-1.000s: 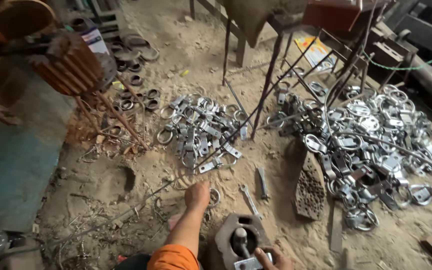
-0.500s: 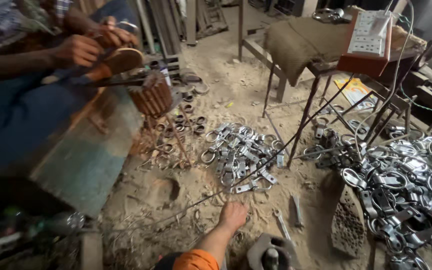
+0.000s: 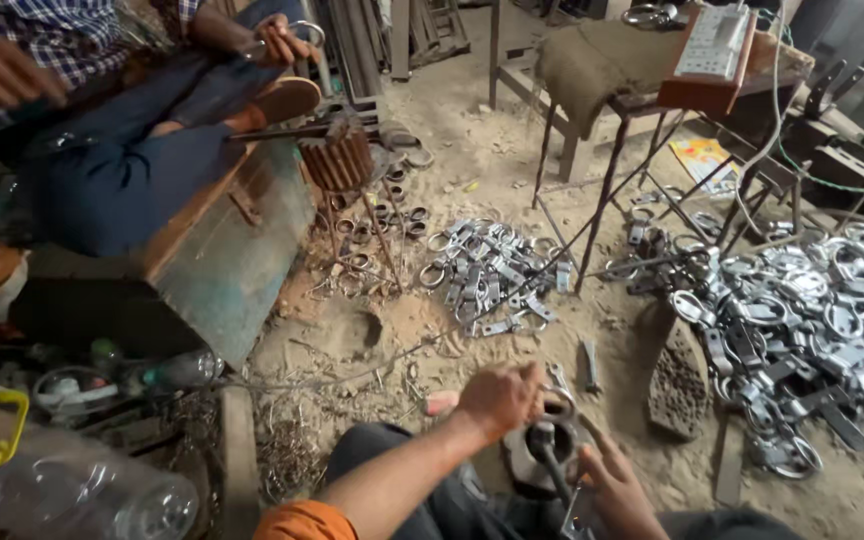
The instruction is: The person sits on the floor and assembles metal hardware components by hand. They pick up a circular metal piece and a flat bracket, fit them together, and use a wrench to tighten the connection. The person repeats this process with multiple components, placing the finished assemblies into a pile.
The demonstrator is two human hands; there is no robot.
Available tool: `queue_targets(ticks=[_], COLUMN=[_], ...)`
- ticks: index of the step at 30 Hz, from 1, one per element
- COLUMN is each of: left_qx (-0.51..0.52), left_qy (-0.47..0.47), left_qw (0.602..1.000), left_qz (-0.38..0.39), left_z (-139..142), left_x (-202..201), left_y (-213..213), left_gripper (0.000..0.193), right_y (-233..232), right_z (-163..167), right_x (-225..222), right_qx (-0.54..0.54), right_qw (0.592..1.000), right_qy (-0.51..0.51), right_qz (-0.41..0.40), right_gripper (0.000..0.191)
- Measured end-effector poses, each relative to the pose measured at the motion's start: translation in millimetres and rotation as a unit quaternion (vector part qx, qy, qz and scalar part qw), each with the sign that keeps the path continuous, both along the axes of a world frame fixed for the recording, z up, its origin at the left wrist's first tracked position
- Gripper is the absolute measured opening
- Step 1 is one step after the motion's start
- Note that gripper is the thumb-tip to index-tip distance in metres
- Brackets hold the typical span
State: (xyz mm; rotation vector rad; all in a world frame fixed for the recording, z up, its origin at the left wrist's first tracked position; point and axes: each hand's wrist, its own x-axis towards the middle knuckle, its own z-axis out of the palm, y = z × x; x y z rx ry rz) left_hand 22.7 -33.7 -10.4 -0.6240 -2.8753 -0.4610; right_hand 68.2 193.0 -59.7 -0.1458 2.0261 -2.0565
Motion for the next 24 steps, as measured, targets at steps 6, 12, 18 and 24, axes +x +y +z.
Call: queue_targets(ticks=[6,12,18,24], left_qx=[0.084,0.064,-0.199,-0.280], left_qy=[0.081,-0.186,-0.095,-0.123], left_qw=[0.992,0.979,0.975,0.949], left_qz=[-0.048,0.061,-0.015,-0.074], left_z=[-10,17,-12,-37], left_x=[54,61,90,84], left_y=[30,-14,-71,-42], left_gripper=[0.024,0.055,0.029,0.019], right_y=[-7,-10,-16,-17], right_z=[-14,-11,-3,0], right_x=[18,17,16,19], right_qx=[0.013,-0.033,0.005,0.194], right_qw=[0.999,0.999,0.998,0.970], right_qy=[-0.037,0.004,0.029,0.024], right_qz=[-0.002,0.002,-0.059,-0.143], right_gripper=[0.038,0.042,0.038,0.037])
